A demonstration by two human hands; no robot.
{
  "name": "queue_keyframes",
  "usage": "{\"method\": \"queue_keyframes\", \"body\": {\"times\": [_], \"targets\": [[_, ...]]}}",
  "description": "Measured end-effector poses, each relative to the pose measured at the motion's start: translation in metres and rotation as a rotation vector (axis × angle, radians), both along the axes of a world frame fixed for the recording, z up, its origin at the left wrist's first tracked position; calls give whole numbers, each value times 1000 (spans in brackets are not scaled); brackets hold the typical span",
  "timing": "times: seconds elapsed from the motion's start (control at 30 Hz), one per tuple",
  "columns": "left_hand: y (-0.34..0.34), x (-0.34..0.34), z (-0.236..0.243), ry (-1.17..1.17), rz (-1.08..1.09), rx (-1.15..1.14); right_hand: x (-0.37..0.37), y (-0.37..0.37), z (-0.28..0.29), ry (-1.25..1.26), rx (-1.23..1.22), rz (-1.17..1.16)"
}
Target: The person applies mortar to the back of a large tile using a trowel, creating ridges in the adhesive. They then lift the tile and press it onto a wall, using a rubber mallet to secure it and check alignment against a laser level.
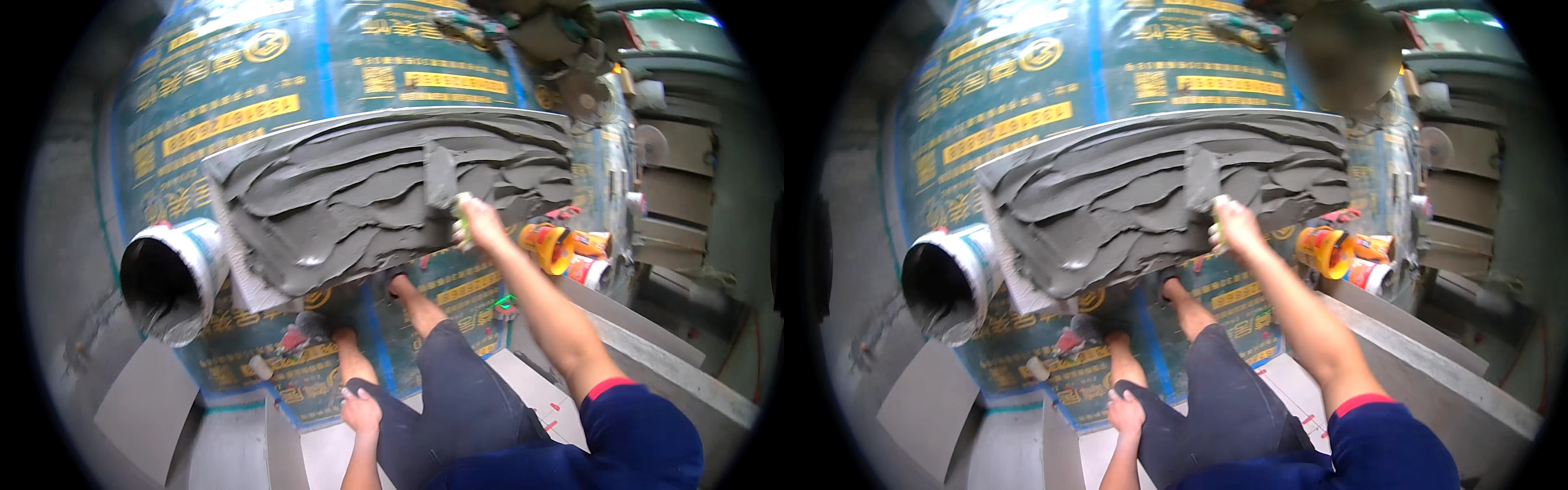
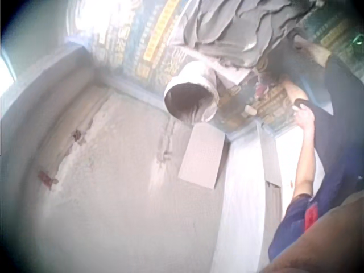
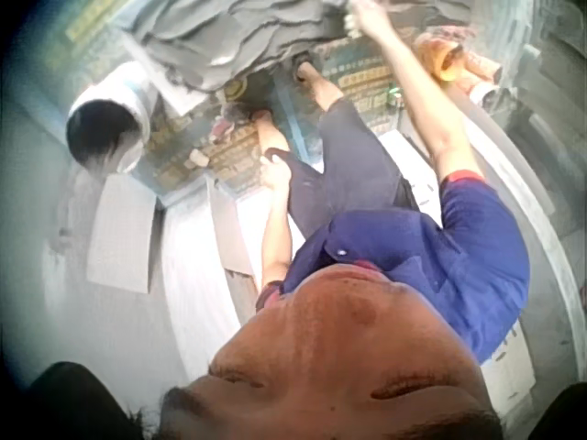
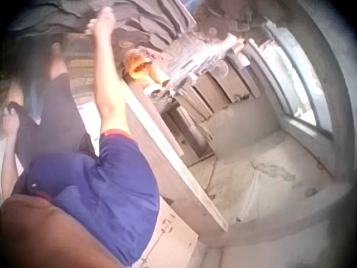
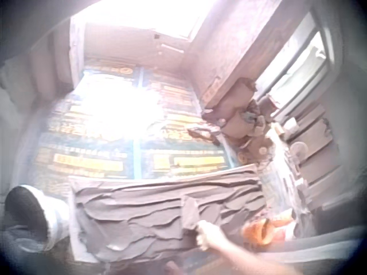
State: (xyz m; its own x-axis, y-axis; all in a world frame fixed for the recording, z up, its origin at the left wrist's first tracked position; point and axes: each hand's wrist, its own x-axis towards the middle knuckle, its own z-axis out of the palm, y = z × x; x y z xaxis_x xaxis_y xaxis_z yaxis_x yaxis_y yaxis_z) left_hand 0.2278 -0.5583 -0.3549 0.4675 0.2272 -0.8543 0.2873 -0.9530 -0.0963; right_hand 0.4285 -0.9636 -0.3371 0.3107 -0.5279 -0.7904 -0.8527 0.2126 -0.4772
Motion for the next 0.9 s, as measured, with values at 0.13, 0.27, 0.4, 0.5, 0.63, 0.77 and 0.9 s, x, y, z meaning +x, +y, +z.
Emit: {"method": "queue_keyframes", "body": {"times": [0.13,0.27,0.4,0.5,0.63,0.77,0.9], "targets": [[0,-2,1,11,32,-29,42,206,-3,-160,-5,211],[8,-14,-1,58,102,-13,59,289,-5,-77,-82,752],[13,-14,2,57,187,-44,31,216,6,16,-398,1096],[16,-17,2,37,231,-58,17,162,27,184,-555,1001],[27,-23,2,6,280,-77,43,166,58,-4,-530,932],[38,-23,3,-40,325,-111,127,213,45,-87,-184,883],[43,-28,1,-56,305,-129,148,267,1,-13,-77,835]]}}
